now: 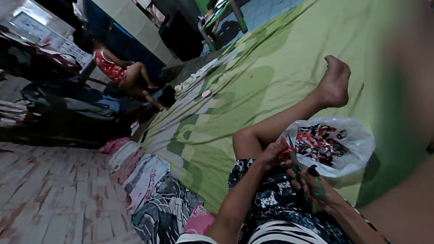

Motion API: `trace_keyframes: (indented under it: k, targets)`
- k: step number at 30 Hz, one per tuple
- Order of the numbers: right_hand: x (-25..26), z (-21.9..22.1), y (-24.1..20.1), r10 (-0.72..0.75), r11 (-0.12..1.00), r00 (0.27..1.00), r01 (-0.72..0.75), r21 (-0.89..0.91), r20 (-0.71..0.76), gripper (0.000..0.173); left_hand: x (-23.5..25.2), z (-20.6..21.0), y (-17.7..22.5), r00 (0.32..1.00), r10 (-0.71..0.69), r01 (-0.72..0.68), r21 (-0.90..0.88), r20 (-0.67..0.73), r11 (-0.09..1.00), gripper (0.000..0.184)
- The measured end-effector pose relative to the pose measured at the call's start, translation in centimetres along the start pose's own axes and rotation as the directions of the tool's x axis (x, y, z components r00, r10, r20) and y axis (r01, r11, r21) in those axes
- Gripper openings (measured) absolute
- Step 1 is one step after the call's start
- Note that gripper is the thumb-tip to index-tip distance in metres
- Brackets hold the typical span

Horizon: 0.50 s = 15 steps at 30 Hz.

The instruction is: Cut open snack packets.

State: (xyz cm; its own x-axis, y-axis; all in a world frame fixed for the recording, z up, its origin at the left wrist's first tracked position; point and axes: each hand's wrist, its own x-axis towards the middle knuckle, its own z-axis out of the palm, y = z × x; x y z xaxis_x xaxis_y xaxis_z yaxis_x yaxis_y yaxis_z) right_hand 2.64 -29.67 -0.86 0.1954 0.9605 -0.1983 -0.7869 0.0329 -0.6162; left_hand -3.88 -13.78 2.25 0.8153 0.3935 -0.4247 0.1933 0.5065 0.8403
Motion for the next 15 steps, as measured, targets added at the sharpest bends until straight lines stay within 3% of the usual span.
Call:
trace_keyframes:
  k: [8, 12, 15]
  targets:
    - [0.0, -0.3, 0.9, -0.076, 0.996, 0.997, 0.076, 0.055, -0.002, 0.068, -0.2, 0.8, -0.4, 0.998, -0.034, 0.035, 0.005, -0.045, 0.999, 0.025]
    - [0.0, 0.4, 1.0, -0.076, 0.995, 0.992, 0.070, -0.064, -0.097, 0.061, 0.0, 0.5, -0.4, 0.999, -0.022, 0.024, 0.041, -0.048, 0.999, 0.025]
    - [-0.2, 0.7, 1.0, -0.065, 0.993, 0.987, 0.048, -0.112, -0.147, 0.040, 0.2, 0.4, -0.2, 0.998, -0.011, 0.018, 0.099, -0.070, 0.995, 0.023]
